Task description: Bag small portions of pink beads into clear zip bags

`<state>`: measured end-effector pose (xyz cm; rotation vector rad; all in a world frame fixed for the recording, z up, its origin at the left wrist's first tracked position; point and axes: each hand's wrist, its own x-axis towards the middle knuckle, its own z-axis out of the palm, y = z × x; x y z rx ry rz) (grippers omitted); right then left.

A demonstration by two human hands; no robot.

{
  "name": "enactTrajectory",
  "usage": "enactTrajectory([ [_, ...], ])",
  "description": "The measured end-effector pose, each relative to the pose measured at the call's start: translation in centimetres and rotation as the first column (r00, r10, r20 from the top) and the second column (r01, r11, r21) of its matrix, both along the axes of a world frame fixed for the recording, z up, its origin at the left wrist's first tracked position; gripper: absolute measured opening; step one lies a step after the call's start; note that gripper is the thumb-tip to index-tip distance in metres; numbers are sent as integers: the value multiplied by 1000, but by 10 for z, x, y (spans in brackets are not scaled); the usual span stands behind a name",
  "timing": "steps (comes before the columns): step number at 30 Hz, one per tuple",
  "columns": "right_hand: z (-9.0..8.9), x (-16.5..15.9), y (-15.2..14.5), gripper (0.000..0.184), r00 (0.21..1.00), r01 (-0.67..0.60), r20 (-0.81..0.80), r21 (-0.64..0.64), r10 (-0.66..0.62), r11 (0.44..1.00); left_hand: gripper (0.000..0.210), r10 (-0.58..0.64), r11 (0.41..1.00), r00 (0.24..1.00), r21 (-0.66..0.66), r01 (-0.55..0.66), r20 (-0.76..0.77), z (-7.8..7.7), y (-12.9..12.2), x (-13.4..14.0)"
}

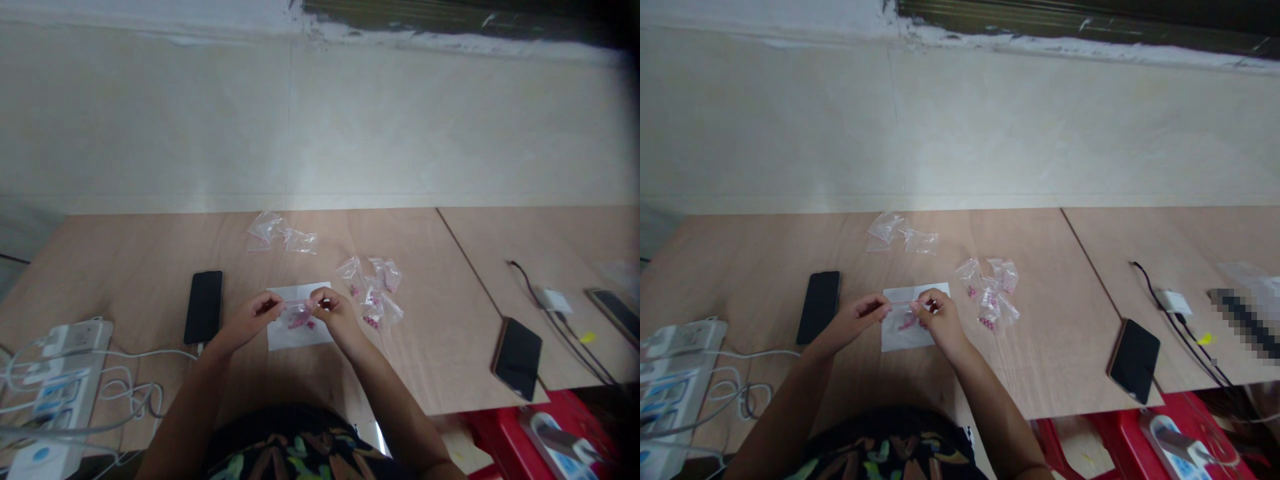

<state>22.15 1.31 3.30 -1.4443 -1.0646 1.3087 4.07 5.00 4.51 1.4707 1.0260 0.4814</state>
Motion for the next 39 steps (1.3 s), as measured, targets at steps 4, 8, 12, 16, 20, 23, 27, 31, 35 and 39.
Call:
enactTrajectory([
  [4,2,-1,1,23,998,-17,-63,-17,16,1000,20,21,1000,1000,1,-21,-17,-1,0,-5],
  [8,3,-2,1,25,988,-54,-149,-65,44,996,21,6,1000,1000,12,-6,-25,5,-2,-4],
  [12,-1,-6,0,22,999,-17,-45,34,18,999,22,-134,991,990,23,136,-45,10,-5,3],
  [16,-8,-8,0,20,999,-38,17,74,37,997,24,-107,990,991,83,113,-75,6,-8,8],
  [20,-12,0,-1,23,996,-35,-88,3,35,999,26,-86,994,993,54,91,-86,-1,-5,5],
  [23,-13,4,-1,25,987,24,-160,12,-22,1000,27,-86,996,989,7,88,-119,-3,-3,-1],
  [27,-15,0,-1,28,980,8,-198,56,3,998,28,-41,997,982,56,52,-185,-10,-4,-1],
  [31,-18,2,0,31,981,17,-194,95,2,995,27,-40,998,989,51,48,-144,-15,-7,4],
  [35,-24,39,8,29,979,201,-17,168,-201,965,27,-25,999,993,40,30,-117,-17,-7,1],
  [39,-40,99,24,24,808,408,383,182,-447,895,26,47,997,980,71,-34,-194,-23,-6,-9],
])
